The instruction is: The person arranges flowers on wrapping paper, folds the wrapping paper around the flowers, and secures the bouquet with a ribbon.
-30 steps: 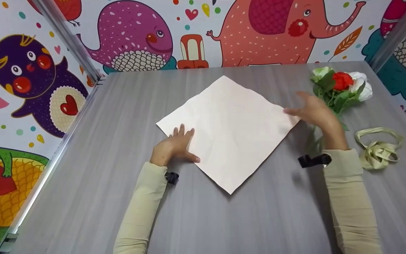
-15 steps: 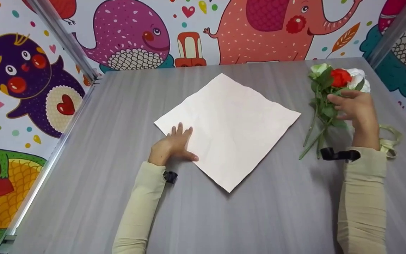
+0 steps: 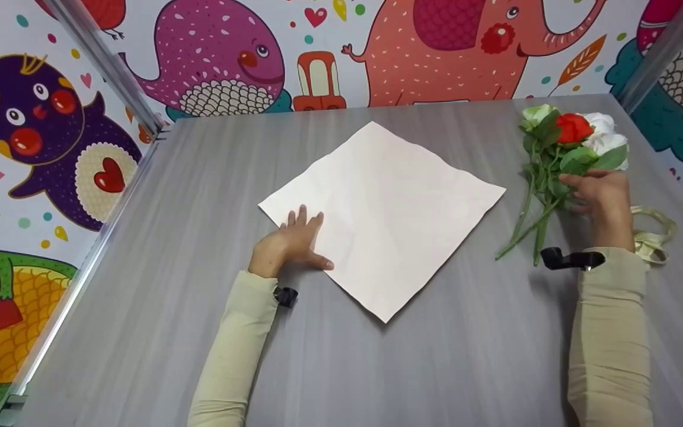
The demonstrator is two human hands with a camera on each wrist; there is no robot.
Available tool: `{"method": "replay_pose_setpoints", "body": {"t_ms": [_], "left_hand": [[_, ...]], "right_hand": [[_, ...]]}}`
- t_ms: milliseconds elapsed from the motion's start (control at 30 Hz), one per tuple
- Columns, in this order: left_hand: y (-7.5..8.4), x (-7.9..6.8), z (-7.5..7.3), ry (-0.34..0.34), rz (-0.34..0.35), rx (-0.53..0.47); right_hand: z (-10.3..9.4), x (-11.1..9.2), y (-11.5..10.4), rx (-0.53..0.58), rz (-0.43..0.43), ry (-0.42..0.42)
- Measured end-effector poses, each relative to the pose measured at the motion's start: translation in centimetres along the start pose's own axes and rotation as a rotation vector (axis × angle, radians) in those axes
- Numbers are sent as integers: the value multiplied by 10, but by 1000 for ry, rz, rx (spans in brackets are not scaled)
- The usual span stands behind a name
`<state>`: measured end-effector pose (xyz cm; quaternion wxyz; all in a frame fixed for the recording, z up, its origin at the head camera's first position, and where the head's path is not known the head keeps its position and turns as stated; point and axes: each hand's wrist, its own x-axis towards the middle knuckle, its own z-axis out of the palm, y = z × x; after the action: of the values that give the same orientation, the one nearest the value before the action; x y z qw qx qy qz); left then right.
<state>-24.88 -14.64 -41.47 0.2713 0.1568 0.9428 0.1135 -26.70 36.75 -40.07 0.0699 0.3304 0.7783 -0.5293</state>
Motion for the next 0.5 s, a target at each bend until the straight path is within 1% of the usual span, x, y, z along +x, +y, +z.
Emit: {"method": "replay_pose_setpoints", "body": {"t_ms": [133,233,367,433,500], "left_hand": [[-1,0,1,2,0,-2],[-1,0,1,1,-1,3],[-2,1,2,0,-2,3],[-2,1,2,1,-2,-1],[-2,1,2,-1,-2,-3]], "right_hand": [[2,5,3,7,6,17],[1,9,4,32,19,32],[-2,11,7,93,47,22],[-4,12,8,102,53,19],[-6,11,7,145,73,18]]}}
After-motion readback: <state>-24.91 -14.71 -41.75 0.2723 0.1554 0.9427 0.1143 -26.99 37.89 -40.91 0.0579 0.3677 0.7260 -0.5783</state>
